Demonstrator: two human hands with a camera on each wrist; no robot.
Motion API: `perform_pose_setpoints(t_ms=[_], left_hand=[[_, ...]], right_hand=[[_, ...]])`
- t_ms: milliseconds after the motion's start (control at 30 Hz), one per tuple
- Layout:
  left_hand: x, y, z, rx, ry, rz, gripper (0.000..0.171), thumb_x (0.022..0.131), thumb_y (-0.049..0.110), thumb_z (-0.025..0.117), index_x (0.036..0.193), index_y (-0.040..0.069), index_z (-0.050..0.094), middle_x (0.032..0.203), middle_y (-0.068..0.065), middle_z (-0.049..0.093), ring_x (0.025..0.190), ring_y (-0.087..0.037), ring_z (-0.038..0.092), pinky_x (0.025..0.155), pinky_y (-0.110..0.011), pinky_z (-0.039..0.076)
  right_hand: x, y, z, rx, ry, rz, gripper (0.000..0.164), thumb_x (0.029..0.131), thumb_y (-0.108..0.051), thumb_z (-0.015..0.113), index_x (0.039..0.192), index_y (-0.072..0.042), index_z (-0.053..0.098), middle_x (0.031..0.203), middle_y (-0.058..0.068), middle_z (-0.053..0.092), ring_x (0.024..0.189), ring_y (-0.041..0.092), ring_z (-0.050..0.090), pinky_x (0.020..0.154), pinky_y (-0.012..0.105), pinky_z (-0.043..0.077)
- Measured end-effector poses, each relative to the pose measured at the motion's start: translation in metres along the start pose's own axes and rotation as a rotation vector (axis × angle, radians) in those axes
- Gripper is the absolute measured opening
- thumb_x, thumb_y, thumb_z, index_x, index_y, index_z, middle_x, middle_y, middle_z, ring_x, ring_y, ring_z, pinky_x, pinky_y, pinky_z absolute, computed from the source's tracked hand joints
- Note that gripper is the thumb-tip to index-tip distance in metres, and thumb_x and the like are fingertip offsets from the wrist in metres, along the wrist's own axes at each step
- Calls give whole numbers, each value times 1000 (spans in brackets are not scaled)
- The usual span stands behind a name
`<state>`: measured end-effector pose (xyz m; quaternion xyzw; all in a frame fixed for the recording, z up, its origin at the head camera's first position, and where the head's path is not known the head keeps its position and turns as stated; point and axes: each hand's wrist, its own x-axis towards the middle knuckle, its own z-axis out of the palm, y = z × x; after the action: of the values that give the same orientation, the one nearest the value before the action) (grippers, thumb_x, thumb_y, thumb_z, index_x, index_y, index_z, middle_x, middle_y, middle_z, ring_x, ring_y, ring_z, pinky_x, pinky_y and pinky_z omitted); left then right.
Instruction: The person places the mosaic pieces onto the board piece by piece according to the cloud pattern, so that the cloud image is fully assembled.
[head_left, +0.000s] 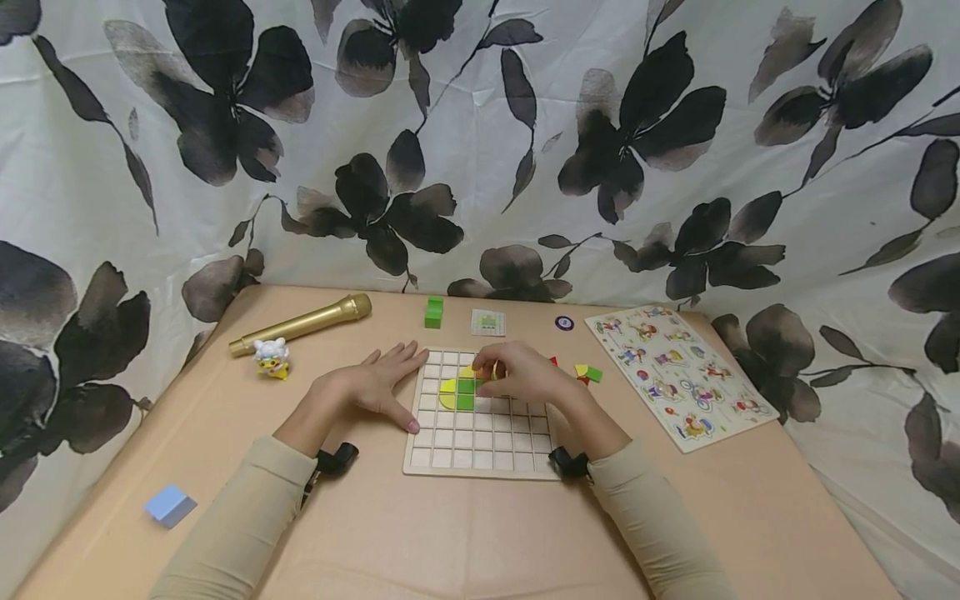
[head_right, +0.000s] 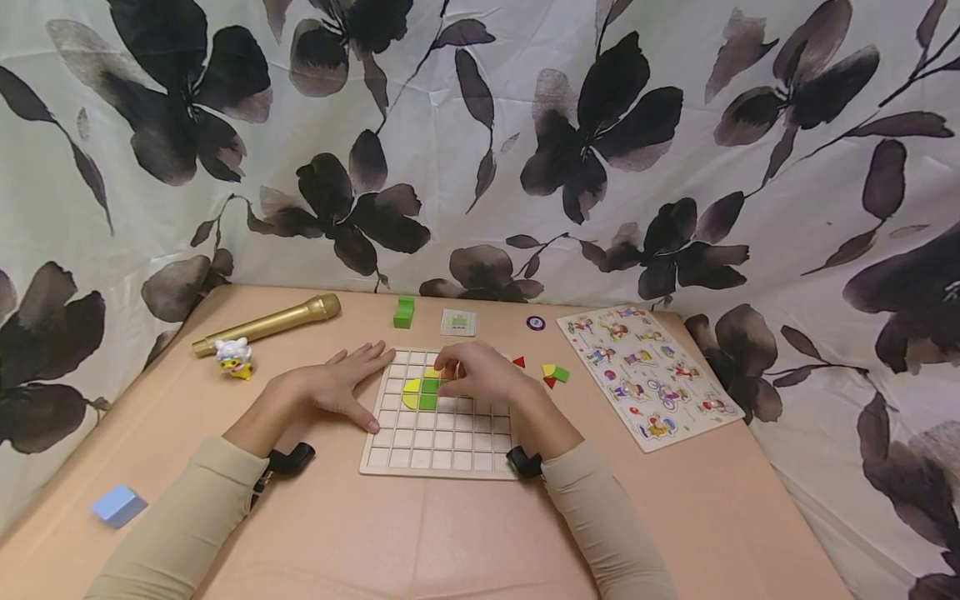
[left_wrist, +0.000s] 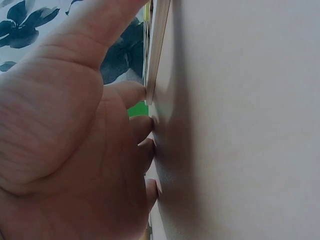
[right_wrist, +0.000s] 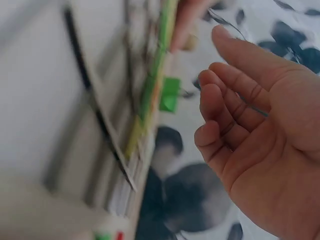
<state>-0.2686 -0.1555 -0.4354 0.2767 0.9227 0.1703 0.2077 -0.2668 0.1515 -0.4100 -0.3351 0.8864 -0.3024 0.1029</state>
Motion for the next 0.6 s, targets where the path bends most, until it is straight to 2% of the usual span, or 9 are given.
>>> perform_pose_setpoints(t_ms=[133, 300, 433, 600], left_hand=[[0, 1, 0, -1, -3, -2, 134, 71, 70, 84, 169, 13, 12, 176, -17, -2, 163, -39, -4, 130, -63, 0], [0, 2, -1, -5, -3, -7, 134, 71, 70, 84, 169, 13, 12, 176, -17, -1, 163, -38, -4, 130, -63, 1], [1, 1, -1, -3, -3, -9, 134, 71, 71, 84, 169, 13, 12, 176, -17, -1, 163, -39, -3, 130, -64, 1], [0, 2, -2, -4, -7, -8, 134, 72, 70, 84, 169, 13, 11, 176, -18, -1, 163, -39, -3, 129, -64, 1]], right_hand=[[-12, 5, -23, -29, 74, -27, 31, 92, -17, 81, 122, -11, 73, 108, 9, 74, 88, 17, 63, 77, 32, 56], [-27, 17, -47, -41, 125, -2, 34, 92, -16, 81, 124, -12, 73, 108, 10, 74, 88, 17, 64, 78, 33, 57], [-38, 29, -60, -47, 143, 41, 33, 91, -13, 81, 123, -9, 73, 112, 16, 73, 90, 20, 65, 79, 34, 57], [-49, 46, -72, -37, 104, 168, 29, 91, -8, 79, 119, -5, 73, 113, 17, 71, 95, 26, 64, 77, 35, 55]])
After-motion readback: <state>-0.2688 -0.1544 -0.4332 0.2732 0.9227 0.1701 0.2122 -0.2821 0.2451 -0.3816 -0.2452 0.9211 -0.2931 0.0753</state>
